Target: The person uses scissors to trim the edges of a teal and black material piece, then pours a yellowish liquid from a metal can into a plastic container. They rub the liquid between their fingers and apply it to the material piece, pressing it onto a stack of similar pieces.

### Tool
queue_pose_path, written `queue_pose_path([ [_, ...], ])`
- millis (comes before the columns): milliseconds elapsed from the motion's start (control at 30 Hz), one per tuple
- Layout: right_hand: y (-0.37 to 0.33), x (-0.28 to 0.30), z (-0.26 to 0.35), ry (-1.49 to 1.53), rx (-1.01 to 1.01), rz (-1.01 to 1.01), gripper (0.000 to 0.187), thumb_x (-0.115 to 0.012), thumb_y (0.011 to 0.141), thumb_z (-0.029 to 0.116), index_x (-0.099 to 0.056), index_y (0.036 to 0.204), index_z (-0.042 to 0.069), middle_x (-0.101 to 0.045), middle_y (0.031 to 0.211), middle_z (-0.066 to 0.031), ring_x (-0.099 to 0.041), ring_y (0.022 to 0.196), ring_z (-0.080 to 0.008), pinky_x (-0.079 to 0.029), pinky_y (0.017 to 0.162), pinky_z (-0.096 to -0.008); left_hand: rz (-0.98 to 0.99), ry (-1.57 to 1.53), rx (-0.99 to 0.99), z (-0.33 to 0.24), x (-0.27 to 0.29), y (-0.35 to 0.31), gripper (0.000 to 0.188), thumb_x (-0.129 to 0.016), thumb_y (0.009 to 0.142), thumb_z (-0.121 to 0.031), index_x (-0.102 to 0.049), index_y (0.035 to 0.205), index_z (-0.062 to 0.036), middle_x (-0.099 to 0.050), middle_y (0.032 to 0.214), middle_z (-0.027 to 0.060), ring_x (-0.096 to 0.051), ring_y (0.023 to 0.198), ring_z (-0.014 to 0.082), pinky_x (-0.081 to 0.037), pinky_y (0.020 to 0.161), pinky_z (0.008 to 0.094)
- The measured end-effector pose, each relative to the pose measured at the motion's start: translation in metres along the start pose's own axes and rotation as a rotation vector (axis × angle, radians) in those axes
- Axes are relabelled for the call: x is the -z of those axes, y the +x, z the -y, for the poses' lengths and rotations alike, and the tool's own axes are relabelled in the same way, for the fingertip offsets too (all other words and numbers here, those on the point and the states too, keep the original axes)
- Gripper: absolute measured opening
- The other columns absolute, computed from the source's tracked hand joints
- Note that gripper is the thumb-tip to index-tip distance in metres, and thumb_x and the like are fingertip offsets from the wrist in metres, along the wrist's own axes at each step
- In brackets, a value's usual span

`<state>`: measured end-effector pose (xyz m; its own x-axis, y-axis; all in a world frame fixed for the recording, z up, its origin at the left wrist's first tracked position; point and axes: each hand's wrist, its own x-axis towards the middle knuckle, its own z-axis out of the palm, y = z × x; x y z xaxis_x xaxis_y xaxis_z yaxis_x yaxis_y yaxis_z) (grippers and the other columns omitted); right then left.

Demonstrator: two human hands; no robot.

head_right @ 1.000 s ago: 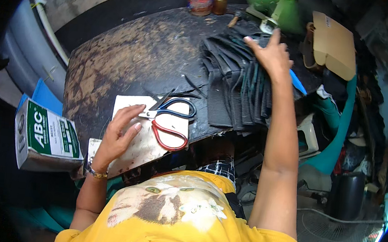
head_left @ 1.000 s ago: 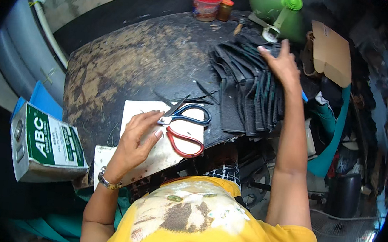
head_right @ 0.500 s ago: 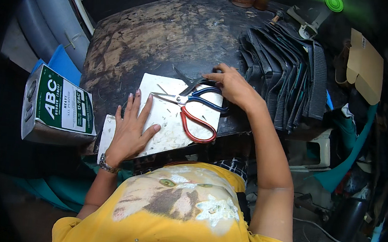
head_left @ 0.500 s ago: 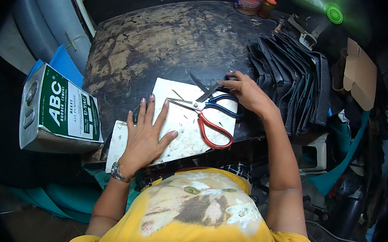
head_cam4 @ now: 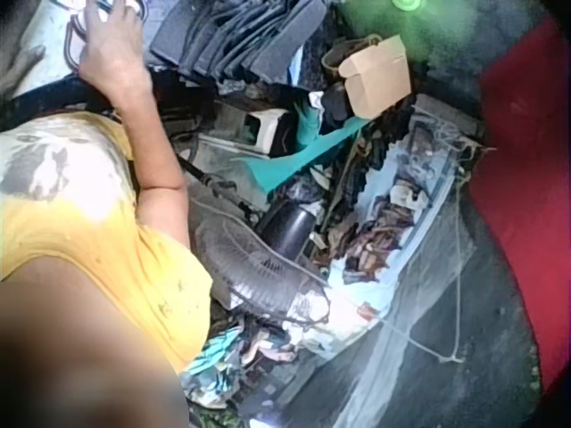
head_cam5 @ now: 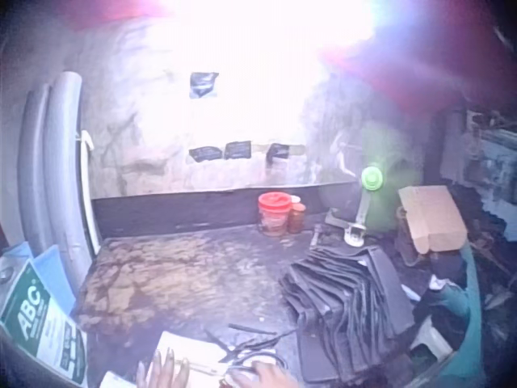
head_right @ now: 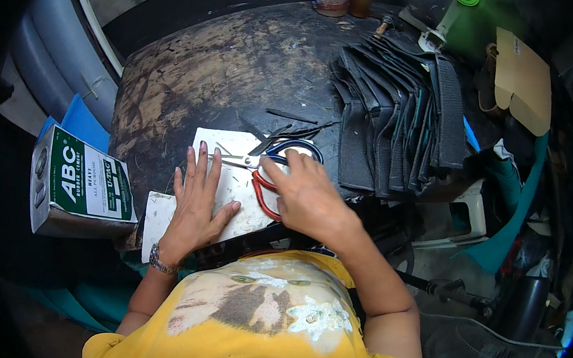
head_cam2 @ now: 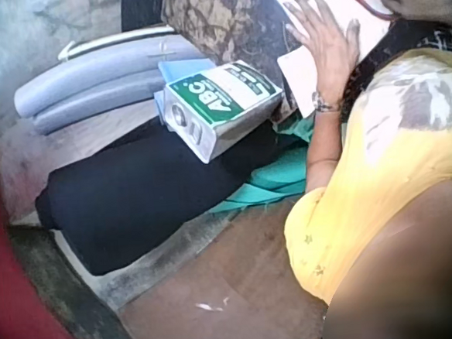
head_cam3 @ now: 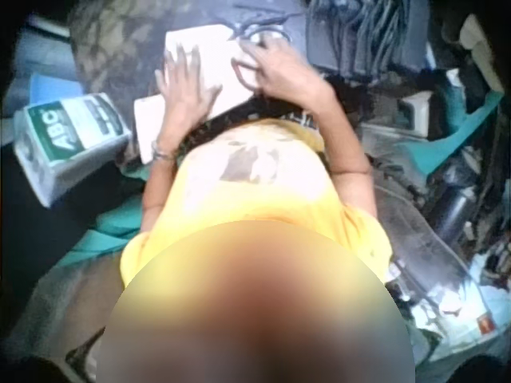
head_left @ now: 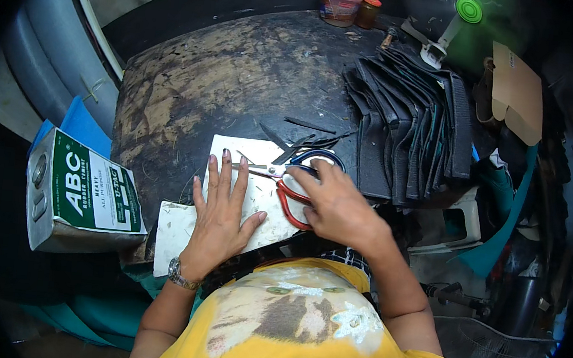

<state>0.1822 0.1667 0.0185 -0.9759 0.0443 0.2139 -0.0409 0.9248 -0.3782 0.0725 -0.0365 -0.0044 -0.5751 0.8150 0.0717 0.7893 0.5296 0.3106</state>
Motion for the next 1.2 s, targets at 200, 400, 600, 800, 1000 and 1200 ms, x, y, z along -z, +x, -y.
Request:
queue_pose_path([
  [200, -0.006, -0.015, -0.001, -0.019, -0.067, 0.016, 0.040, -0.062, 0.075, -0.001, -0.050, 0.113, 0.002, -0.052, 0.097, -0.0209, -0.056, 0.088, -0.0374, -0.047, 0.077, -0.0463, -0.040, 0.020, 0.135, 0.017, 0.010, -0.003, 0.095, -0.060, 0.088, -0.050, -0.010, 0.154, -0.0021, -0.006, 0.159, 0.0252, 0.002, 0.148, 0.0393, -0.003, 0.114, 0.0619],
  [400, 0.018, 0.018, -0.038, 0.659, -0.219, -0.070, 0.040, -0.063, 0.078, 0.007, -0.048, 0.115, 0.004, -0.056, 0.098, -0.0124, -0.057, 0.088, -0.0213, -0.049, 0.076, -0.0339, 0.148, 0.069, 0.250, 0.034, 0.011, -0.022, 0.093, -0.046, 0.091, -0.063, -0.014, 0.153, -0.0016, -0.011, 0.157, 0.0293, -0.001, 0.147, 0.0422, -0.001, 0.113, 0.0632],
  [600, 0.112, -0.005, -0.127, 0.014, -0.353, -0.252, 0.045, -0.057, 0.082, 0.001, -0.049, 0.127, 0.003, -0.051, 0.117, -0.0270, -0.055, 0.105, -0.0450, -0.045, 0.094, -0.0446, 0.029, 0.174, 0.216, 0.029, -0.016, -0.027, 0.088, -0.037, 0.093, -0.067, -0.020, 0.153, -0.0038, -0.020, 0.153, 0.0310, -0.017, 0.145, 0.0436, -0.009, 0.111, 0.0652],
  [800, 0.092, -0.027, -0.089, -0.148, -0.184, -0.237, 0.050, -0.058, 0.091, 0.048, -0.060, 0.127, 0.014, -0.052, 0.128, -0.0219, -0.045, 0.123, -0.0398, -0.035, 0.101, -0.0529, 0.109, 0.136, 0.241, 0.062, 0.006, -0.023, 0.074, -0.032, 0.099, -0.057, -0.024, 0.152, -0.0056, -0.021, 0.156, 0.0245, -0.015, 0.146, 0.0399, -0.012, 0.115, 0.0572],
  [1000, 0.057, -0.057, -0.048, -0.116, -0.246, -0.054, 0.030, -0.053, 0.096, 0.032, -0.063, 0.108, 0.006, -0.058, 0.117, -0.0179, -0.051, 0.114, -0.0364, -0.037, 0.093, -0.0516, -0.340, 0.181, 0.000, 0.065, 0.038, -0.047, 0.065, -0.069, 0.085, -0.019, -0.044, 0.144, -0.0087, -0.026, 0.156, 0.0217, -0.015, 0.147, 0.0382, -0.007, 0.116, 0.0563],
  [1200, 0.106, -0.056, -0.047, -0.165, -0.464, -0.013, 0.028, -0.047, 0.098, 0.025, -0.060, 0.095, 0.001, -0.067, 0.089, -0.0236, -0.063, 0.087, -0.0434, -0.047, 0.075, -0.0534, -1.199, 0.303, 0.276, 0.082, 0.059, -0.102, 0.121, -0.079, 0.073, -0.014, 0.012, 0.153, -0.0091, 0.010, 0.156, 0.0294, 0.003, 0.146, 0.0459, -0.001, 0.117, 0.0582],
])
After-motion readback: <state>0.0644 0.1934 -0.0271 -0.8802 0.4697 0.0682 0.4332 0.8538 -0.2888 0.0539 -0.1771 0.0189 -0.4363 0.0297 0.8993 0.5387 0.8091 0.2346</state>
